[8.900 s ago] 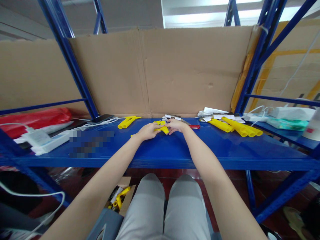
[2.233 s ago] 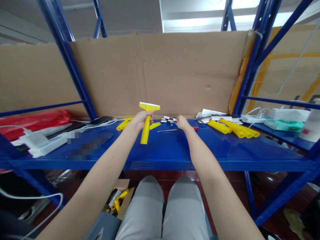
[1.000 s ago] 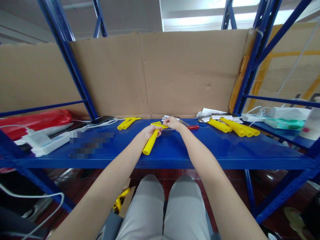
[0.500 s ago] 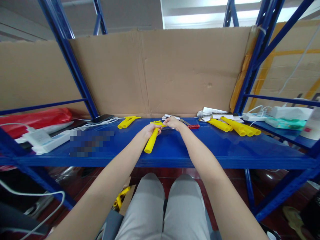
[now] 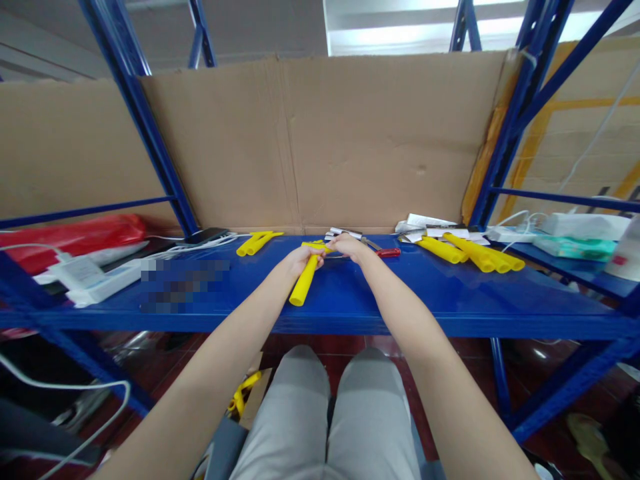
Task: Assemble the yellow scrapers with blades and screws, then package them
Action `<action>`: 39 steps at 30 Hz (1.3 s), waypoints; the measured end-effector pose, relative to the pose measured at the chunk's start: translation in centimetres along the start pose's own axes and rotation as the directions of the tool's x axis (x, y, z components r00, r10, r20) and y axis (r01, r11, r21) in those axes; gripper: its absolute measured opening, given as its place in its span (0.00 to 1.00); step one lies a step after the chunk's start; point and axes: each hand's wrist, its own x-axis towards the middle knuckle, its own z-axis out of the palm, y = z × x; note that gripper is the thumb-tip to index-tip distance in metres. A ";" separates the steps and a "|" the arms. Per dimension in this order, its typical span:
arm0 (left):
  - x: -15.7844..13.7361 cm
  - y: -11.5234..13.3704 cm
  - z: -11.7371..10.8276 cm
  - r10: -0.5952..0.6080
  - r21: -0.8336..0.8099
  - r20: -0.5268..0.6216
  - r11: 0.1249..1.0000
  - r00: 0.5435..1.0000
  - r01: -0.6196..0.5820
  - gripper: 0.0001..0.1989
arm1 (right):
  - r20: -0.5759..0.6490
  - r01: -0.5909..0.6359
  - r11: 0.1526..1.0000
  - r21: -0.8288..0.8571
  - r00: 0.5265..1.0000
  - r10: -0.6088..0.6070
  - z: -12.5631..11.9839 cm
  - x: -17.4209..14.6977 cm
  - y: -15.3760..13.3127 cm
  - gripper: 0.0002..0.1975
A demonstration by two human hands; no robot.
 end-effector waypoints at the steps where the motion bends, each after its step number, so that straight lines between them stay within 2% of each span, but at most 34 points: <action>1: -0.1 0.0 0.0 -0.001 0.008 -0.007 1.000 1.000 0.001 0.10 | 0.007 0.020 1.000 -0.017 1.000 -0.020 0.0 0.0 0.0 0.02; 7: -0.4 0.0 0.3 -0.008 -0.007 -0.028 1.000 1.000 0.008 0.10 | -0.014 0.132 0.979 -0.154 0.991 -0.136 0.0 -0.1 -0.1 0.06; 15: -0.4 0.0 0.3 0.015 -0.016 -0.010 1.000 1.000 -0.015 0.10 | 0.067 0.135 0.991 -0.021 0.989 -0.133 -0.4 0.6 0.9 0.07; 25: 1.7 -0.3 -1.0 -0.001 -0.062 0.084 0.998 0.996 0.006 0.08 | 0.094 0.182 0.983 -0.016 0.979 -0.180 -0.6 1.4 1.9 0.10; 30: 1.1 -0.2 -0.6 -0.008 -0.037 0.056 0.999 0.998 0.010 0.09 | 0.135 0.204 0.979 -0.002 0.970 -0.202 -0.8 1.2 1.9 0.11; 36: -0.1 0.0 0.2 0.007 0.009 -0.016 1.000 1.000 -0.006 0.11 | 0.079 0.219 0.973 -0.070 0.974 -0.213 -0.6 1.3 1.7 0.08; 39: -0.2 0.0 0.2 0.000 -0.008 -0.010 1.000 1.000 -0.001 0.11 | 0.080 0.229 0.973 -0.037 0.971 -0.225 -0.4 1.2 1.6 0.06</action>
